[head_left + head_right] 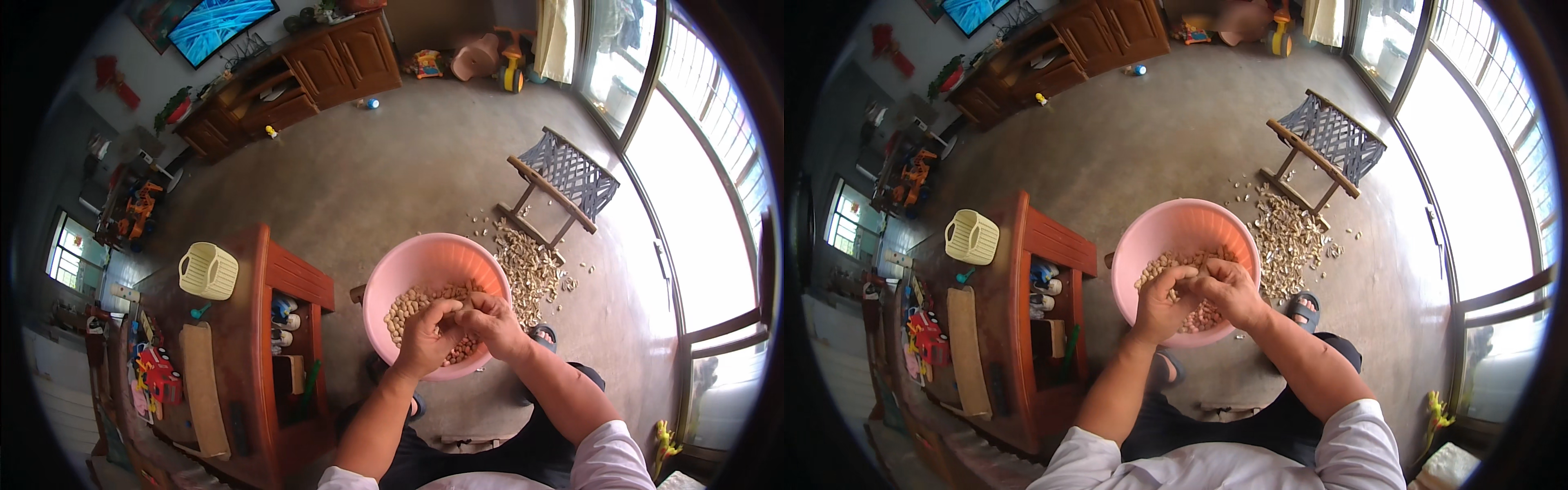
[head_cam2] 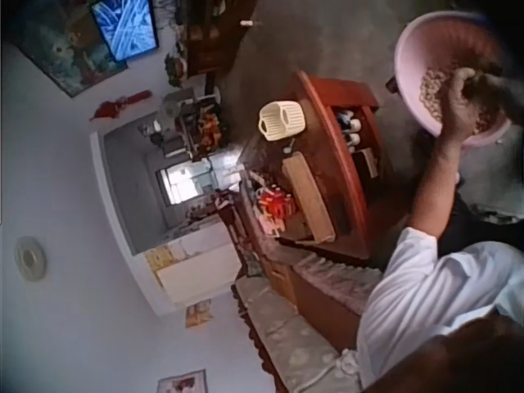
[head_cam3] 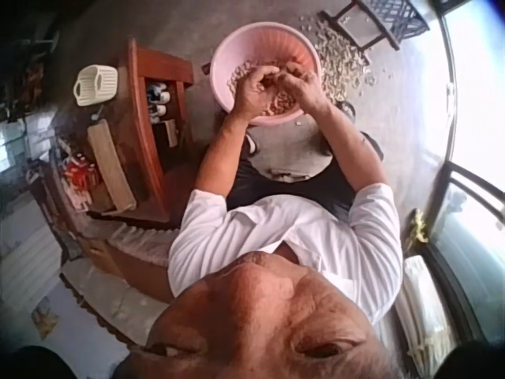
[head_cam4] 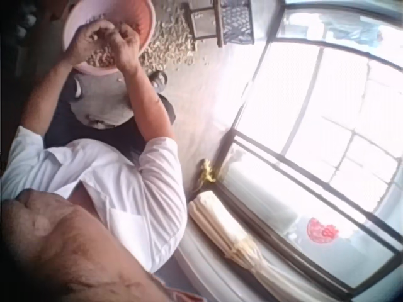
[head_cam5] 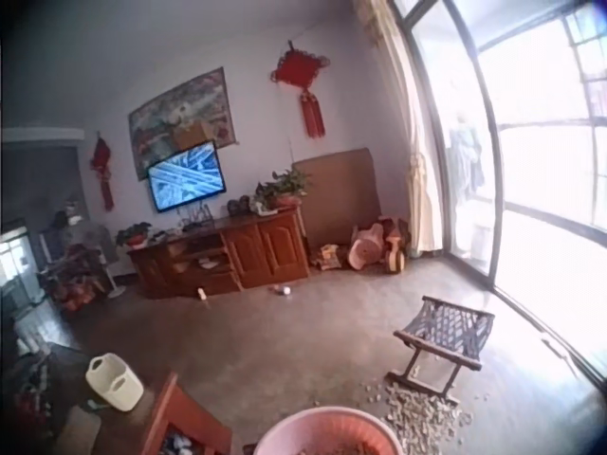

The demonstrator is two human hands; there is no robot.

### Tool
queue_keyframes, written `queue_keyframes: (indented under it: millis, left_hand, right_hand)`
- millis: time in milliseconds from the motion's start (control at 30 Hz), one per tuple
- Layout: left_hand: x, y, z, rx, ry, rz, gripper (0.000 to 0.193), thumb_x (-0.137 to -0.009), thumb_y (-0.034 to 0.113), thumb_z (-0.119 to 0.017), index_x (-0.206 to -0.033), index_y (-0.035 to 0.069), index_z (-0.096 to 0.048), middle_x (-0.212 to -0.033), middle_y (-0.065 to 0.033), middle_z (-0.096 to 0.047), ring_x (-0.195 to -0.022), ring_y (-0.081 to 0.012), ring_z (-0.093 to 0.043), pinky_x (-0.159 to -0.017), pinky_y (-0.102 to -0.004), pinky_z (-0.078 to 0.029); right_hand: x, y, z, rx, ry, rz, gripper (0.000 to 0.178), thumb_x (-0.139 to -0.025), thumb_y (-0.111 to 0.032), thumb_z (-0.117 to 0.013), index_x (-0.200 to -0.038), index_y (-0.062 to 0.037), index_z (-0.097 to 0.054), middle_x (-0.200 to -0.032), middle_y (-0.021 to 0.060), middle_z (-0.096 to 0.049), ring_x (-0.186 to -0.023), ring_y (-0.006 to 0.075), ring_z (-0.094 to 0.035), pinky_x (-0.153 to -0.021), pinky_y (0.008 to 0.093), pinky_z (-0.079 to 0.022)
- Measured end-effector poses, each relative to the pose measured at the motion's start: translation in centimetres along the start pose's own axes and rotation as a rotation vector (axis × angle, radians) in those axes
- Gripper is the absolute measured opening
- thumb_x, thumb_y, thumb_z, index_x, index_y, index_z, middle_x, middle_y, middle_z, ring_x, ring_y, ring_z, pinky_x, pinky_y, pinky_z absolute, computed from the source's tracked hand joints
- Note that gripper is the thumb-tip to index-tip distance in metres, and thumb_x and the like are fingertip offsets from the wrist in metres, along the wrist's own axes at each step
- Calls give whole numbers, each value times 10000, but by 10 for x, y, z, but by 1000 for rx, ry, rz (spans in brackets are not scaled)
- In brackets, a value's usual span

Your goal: The person sits on the floor and peels pistachios by hand, placing the kernels into a pink bowl and discarding the shells onto the floor. The task continues throughout the clip with repetitive hand motions.

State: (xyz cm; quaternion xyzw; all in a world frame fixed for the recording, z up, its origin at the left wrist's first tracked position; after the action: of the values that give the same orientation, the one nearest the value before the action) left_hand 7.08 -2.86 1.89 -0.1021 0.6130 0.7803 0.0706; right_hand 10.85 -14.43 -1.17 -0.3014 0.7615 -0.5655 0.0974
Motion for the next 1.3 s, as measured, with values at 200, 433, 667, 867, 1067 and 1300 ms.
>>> queue_keyframes:
  millis: [200,433,667,867,1067,1300]
  left_hand:
    - [2,7,4,-66,57,-70,245,-826,37,-817,-1025,41,-674,-873,-30,-708,-794,-117,-662,-739,-283,-547]
    - [0,11,-3,93,-42,-28,277,-778,37,-862,-945,59,-642,-863,12,-686,-809,-80,-637,-744,-268,-538]
    - [8,-10,-3,298,-85,47,306,-768,1,-865,-955,54,-629,-897,18,-673,-817,-69,-629,-739,-252,-533]
    - [8,-13,-5,380,-104,87,290,-784,-10,-850,-966,50,-633,-913,2,-684,-829,-70,-638,-741,-242,-533]
    - [5,-9,-1,318,-157,95,275,-787,-1,-846,-924,64,-617,-815,29,-651,-737,-46,-605,-658,-223,-501]
    - [-3,-26,-2,375,-52,68,254,-812,-17,-793,-855,97,-570,-734,80,-557,-651,0,-491,-566,-197,-413]
  right_hand:
    - [-5,9,4,95,-22,-37,179,-907,-156,-686,-783,-64,-596,-734,-41,-573,-660,49,-507,-571,233,-404]
    - [0,-4,-3,91,-288,-147,167,-908,-123,-678,-782,-62,-586,-727,-34,-568,-668,69,-528,-604,241,-418]
    - [0,13,-11,-161,-295,-213,172,-905,-153,-686,-770,-76,-611,-687,-37,-556,-592,64,-492,-541,230,-379]
    - [-2,25,-7,-273,-272,-273,172,-905,-128,-675,-755,-81,-606,-649,-45,-490,-550,72,-427,-522,225,-330]
    - [-3,30,-12,-299,-284,-265,162,-911,-119,-653,-760,-82,-610,-645,-39,-481,-549,75,-415,-522,234,-341]
    - [-6,37,-2,-273,-147,-246,120,-922,-136,-618,-821,-71,-619,-700,-24,-508,-579,77,-474,-529,242,-380]
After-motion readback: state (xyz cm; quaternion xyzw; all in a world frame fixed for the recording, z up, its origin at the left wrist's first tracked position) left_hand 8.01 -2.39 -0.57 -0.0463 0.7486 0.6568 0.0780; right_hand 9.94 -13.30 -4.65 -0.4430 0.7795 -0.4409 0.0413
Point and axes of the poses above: each hand's wrist, its own x-axis away from the middle knuckle, its own z-axis out of the back of the hand, y = z × x, the point moved 9 cm from there along -x, towards the middle knuckle
